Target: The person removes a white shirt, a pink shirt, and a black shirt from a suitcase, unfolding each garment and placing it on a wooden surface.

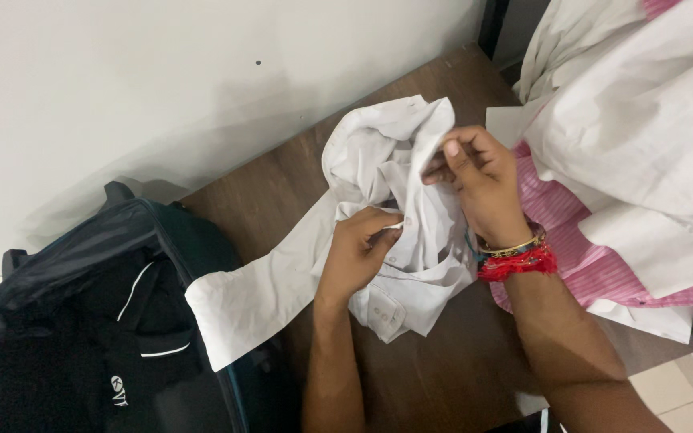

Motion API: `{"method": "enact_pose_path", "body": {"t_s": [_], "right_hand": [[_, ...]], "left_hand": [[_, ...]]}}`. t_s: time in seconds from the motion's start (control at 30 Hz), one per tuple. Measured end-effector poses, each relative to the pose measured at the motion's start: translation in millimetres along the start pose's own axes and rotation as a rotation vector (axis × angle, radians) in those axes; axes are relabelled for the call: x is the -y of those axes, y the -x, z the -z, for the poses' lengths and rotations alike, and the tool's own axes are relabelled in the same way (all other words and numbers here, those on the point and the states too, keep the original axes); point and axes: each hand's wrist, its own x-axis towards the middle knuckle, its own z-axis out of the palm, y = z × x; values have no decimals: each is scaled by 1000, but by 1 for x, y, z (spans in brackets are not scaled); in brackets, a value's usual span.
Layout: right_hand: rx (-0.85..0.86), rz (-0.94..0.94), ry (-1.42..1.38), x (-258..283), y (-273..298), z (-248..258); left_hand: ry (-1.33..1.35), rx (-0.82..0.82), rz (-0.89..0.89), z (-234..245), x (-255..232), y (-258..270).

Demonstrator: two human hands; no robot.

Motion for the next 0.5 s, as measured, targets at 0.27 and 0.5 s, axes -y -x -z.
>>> {"method": "enact_pose_path", "body": {"t_s": [0.27,0.5], "right_hand": [[108,-144,902,23,12,-15],[367,-59,1040,28,10,-34]], "left_hand": [[-10,-332,-58,-27,-10,-5],[-436,-413,-103,-37,-14,-6]]}}
